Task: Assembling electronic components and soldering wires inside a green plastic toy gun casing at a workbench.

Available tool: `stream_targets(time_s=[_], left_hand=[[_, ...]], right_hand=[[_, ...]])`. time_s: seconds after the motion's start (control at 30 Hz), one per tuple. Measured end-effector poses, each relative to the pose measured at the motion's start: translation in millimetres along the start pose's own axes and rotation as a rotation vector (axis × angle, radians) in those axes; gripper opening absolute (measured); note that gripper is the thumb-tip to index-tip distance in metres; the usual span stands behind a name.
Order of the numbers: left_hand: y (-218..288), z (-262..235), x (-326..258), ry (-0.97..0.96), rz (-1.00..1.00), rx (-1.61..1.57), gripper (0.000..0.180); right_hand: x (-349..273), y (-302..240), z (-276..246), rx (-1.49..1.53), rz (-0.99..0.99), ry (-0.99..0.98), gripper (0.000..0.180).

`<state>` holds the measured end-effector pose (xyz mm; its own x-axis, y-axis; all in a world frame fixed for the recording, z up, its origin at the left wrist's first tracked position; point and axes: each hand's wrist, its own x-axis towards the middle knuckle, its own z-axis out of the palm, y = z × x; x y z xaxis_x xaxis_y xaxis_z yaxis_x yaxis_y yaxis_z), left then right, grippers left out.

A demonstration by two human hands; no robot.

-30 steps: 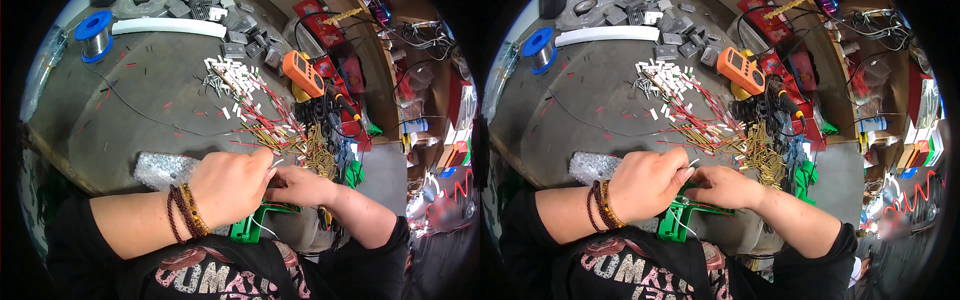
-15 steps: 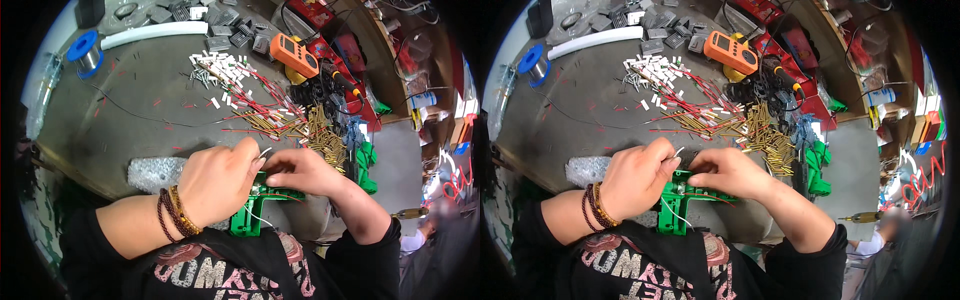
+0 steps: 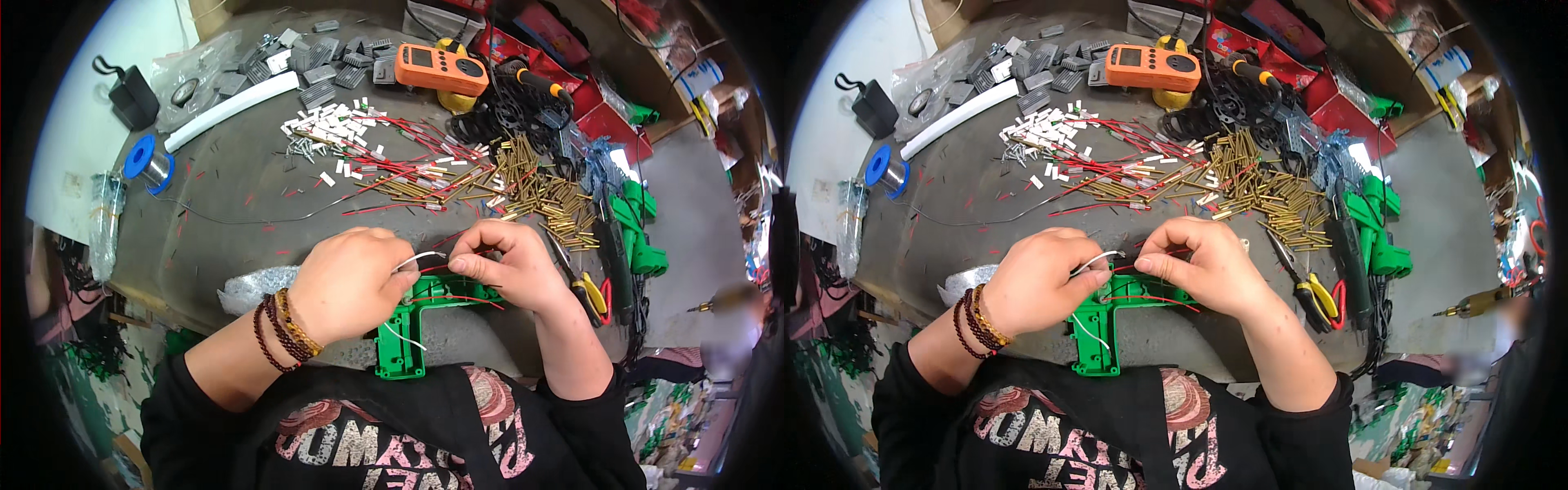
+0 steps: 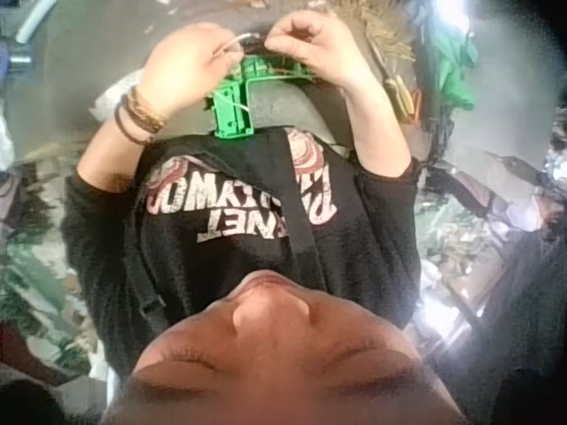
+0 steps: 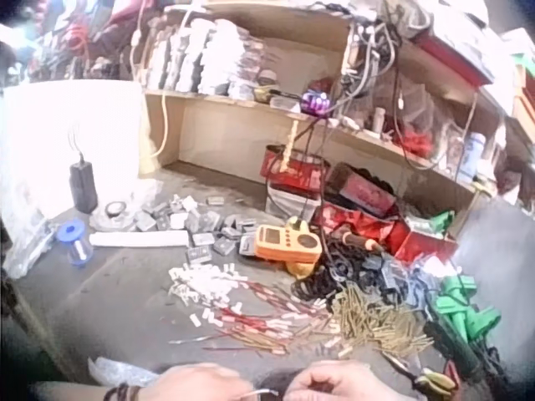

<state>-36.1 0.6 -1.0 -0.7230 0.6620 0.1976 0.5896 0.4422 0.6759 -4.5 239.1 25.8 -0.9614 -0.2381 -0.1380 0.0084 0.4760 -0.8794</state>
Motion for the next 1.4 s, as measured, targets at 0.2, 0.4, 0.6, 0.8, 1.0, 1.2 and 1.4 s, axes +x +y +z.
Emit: stream_targets(time_s=[0.2, 0.4, 0.6, 0.8, 1.0, 1.2, 1.4], left_hand=[[1.4, 1.9, 0.4, -0.002, -0.067, -0.030, 0.011], [6.9, 2.2, 3.7, 0.038, 0.040, -0.032, 0.012], [11.5, -8.3, 13.5, -0.072, 0.155, -0.021, 0.011], [5.1, -6.7, 2.0, 0.081, -0.022, -0.320, 0.010], [-7.9, -1.8, -10.7, 0.243, -0.157, -0.848, 0.014], [-18.4, -4.2, -18.0, 0.370, -0.041, -1.095, 0.013], [-18.2, -78.8, -43.8, 0.626, 0.335, -1.693, 0.019]], right_hand=[[-3.8, 10.9, -4.1, 0.099, -0.017, 0.047, 0.019], [-8.5, 13.9, -8.6, 0.054, -0.118, 0.131, 0.018], [-6.3, 15.2, -6.0, 0.029, -0.141, 0.151, 0.015], [-20.8, -9.1, -10.0, -0.313, -0.492, 0.616, 0.013], [-5.4, -30.0, 55.4, -0.242, -0.329, 0.184, 0.014], [2.9, -25.2, 68.1, -0.181, -0.315, 0.180, 0.014], [-5.5, -22.1, 62.7, -0.032, -0.282, 0.162, 0.008]])
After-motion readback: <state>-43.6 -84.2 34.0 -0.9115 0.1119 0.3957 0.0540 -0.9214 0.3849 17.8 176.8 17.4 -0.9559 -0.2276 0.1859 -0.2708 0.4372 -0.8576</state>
